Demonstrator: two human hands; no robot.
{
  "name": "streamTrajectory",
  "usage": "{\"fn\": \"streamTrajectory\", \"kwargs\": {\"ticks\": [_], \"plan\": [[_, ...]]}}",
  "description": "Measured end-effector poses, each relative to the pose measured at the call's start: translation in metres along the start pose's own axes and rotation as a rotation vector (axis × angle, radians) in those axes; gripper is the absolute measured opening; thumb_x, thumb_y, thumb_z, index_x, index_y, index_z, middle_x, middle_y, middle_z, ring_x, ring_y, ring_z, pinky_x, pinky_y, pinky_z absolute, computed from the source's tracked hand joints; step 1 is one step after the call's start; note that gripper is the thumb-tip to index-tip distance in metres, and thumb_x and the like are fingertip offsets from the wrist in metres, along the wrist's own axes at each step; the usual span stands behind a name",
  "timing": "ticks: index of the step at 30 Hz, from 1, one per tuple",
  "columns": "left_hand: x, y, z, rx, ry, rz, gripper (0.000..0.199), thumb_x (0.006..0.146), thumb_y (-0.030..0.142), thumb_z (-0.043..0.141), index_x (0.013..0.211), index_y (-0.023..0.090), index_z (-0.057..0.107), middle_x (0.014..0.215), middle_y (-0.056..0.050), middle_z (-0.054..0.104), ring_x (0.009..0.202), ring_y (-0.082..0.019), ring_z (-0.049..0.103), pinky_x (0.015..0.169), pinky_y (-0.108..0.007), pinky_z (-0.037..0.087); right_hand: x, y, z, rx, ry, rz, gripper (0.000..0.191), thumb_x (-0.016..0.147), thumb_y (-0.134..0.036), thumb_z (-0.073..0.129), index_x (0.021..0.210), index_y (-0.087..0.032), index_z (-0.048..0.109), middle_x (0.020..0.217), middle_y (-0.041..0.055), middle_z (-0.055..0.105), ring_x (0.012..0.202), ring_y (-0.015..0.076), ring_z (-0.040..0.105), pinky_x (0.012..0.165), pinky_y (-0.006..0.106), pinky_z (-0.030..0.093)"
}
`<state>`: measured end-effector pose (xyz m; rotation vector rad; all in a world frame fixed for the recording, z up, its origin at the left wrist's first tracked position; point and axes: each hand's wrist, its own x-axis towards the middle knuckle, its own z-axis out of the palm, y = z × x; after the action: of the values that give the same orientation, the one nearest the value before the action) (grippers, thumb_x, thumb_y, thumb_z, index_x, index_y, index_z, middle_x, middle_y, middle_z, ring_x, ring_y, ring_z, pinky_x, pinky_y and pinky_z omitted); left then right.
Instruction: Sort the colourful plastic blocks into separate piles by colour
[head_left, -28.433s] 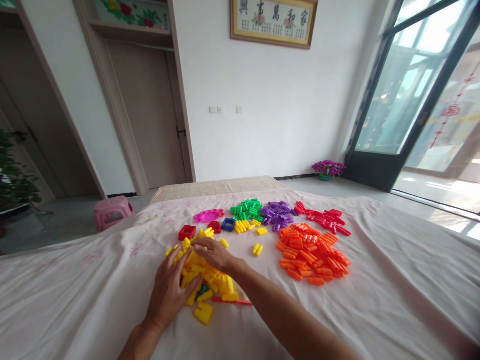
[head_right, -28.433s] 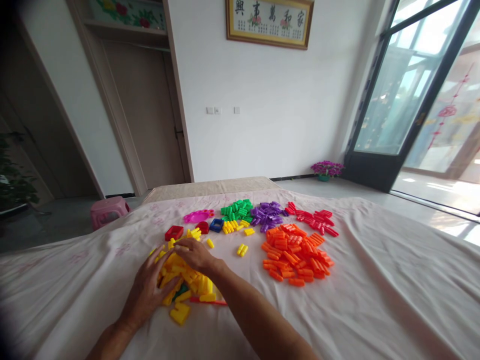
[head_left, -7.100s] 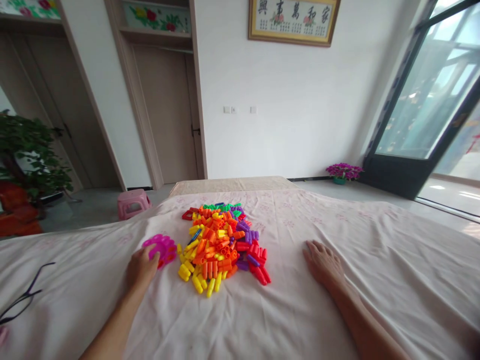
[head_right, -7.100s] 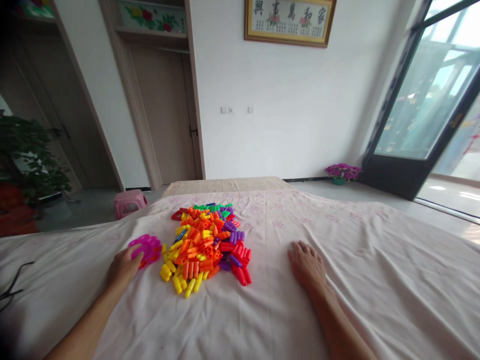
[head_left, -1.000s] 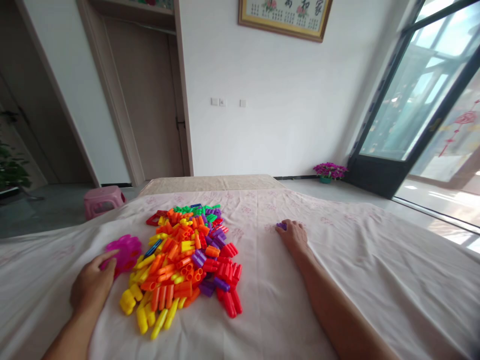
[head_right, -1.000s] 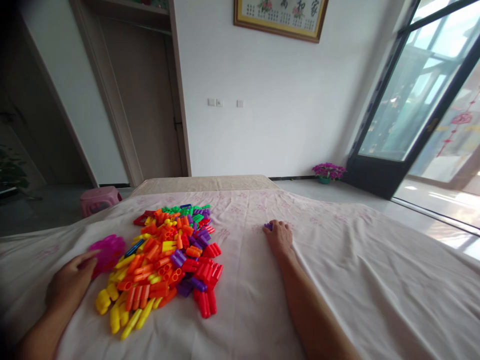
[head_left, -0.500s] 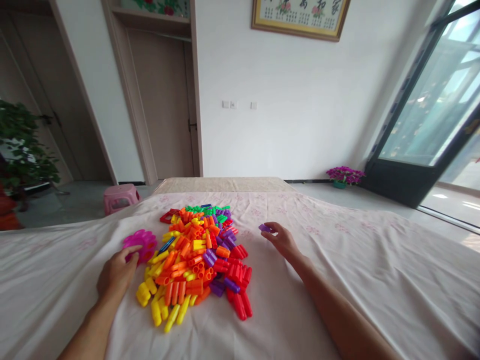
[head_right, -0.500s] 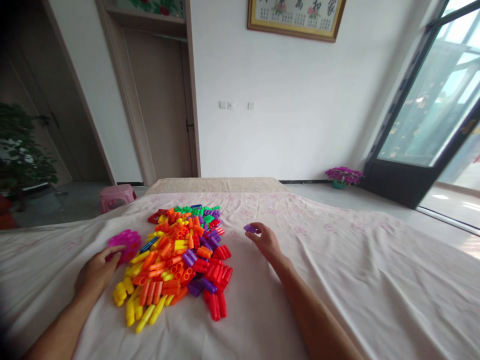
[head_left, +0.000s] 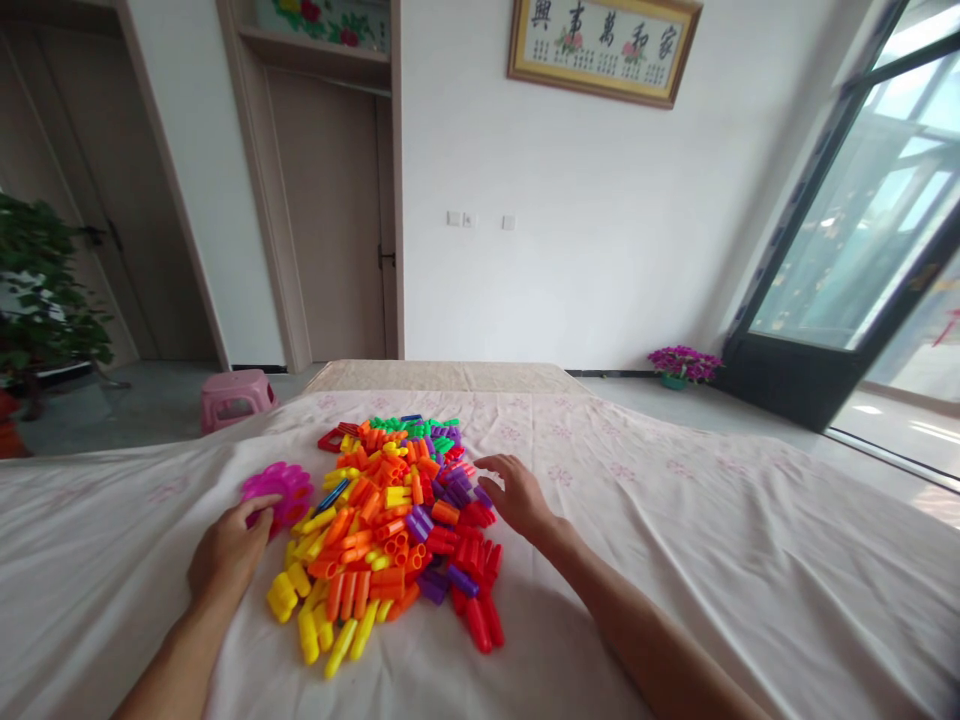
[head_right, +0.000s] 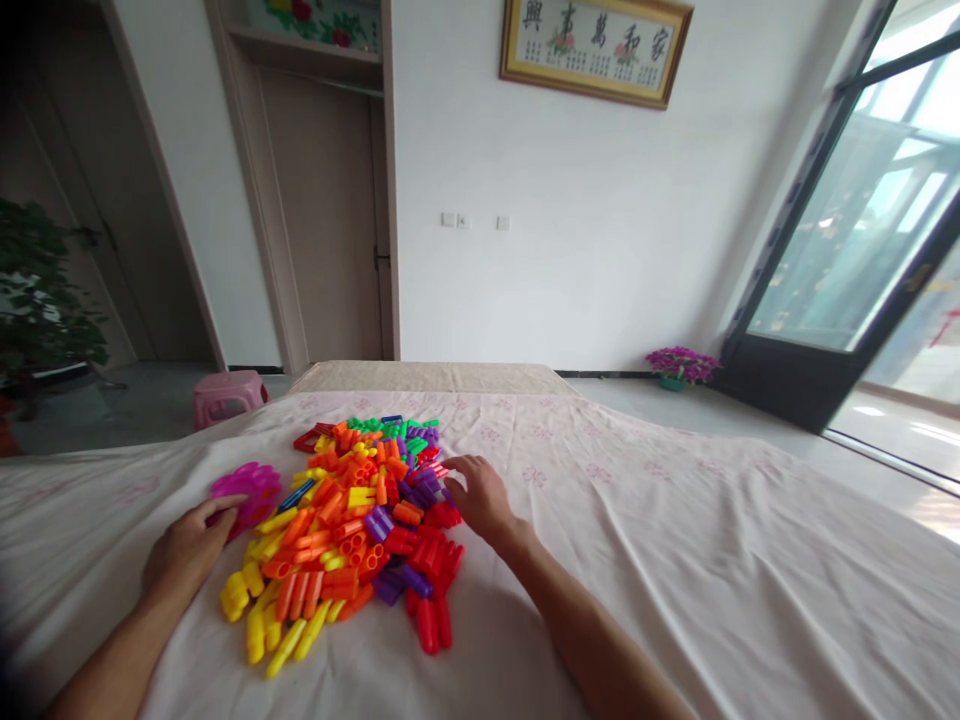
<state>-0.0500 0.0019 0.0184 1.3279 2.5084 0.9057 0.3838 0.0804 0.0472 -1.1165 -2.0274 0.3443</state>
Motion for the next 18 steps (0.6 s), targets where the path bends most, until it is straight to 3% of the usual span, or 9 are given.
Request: {"fn": "streamTrajectory", "kwargs": {"ticks": [6, 11, 15, 18], "plan": [[0.0, 0.001, -0.001, 0.013, -0.002, -0.006, 0.046, 0.091, 0.046, 0.047, 0.119, 0.027, 0.079, 0.11, -0.011, 0.08, 0.09, -0.032, 0.074, 0.074, -0.039, 0.057, 0.039, -0.05, 0.036, -0.241, -0.123, -0.05, 0.027, 0.095, -0.03, 0.066, 0.12, -0.025, 0.075, 0.115, 0.0107, 0.074, 0.109, 0.0278, 0.064, 0.094, 0.038, 0.048], [0.003, -0.001, 0.0, 0.019, -0.001, 0.002, 0.044, 0.09, 0.046, 0.049, 0.117, 0.027, 0.079, 0.11, -0.012, 0.08, 0.09, -0.033, 0.074, 0.074, -0.04, 0.057, 0.047, -0.054, 0.054, -0.235, -0.132, -0.026, 0.017, 0.094, -0.026, 0.066, 0.106, -0.027, 0.077, 0.107, 0.0067, 0.073, 0.102, 0.023, 0.064, 0.086, 0.031, 0.046], [0.005, -0.004, 0.001, 0.004, -0.022, 0.012, 0.046, 0.092, 0.048, 0.047, 0.118, 0.026, 0.078, 0.112, -0.012, 0.08, 0.092, -0.033, 0.074, 0.076, -0.039, 0.056, 0.044, -0.029, 0.029, -0.093, 0.001, 0.096, 0.017, 0.091, -0.023, 0.067, 0.105, -0.023, 0.076, 0.1, 0.0065, 0.071, 0.087, 0.019, 0.064, 0.079, 0.028, 0.047], [0.006, -0.007, 0.002, 0.02, -0.018, 0.013, 0.047, 0.091, 0.049, 0.047, 0.119, 0.027, 0.078, 0.109, -0.011, 0.079, 0.09, -0.033, 0.074, 0.074, -0.039, 0.056, 0.034, 0.003, -0.01, -0.245, 0.074, 0.233, 0.025, 0.091, -0.018, 0.062, 0.111, -0.023, 0.076, 0.107, 0.0089, 0.069, 0.091, 0.0205, 0.065, 0.078, 0.029, 0.045]]}}
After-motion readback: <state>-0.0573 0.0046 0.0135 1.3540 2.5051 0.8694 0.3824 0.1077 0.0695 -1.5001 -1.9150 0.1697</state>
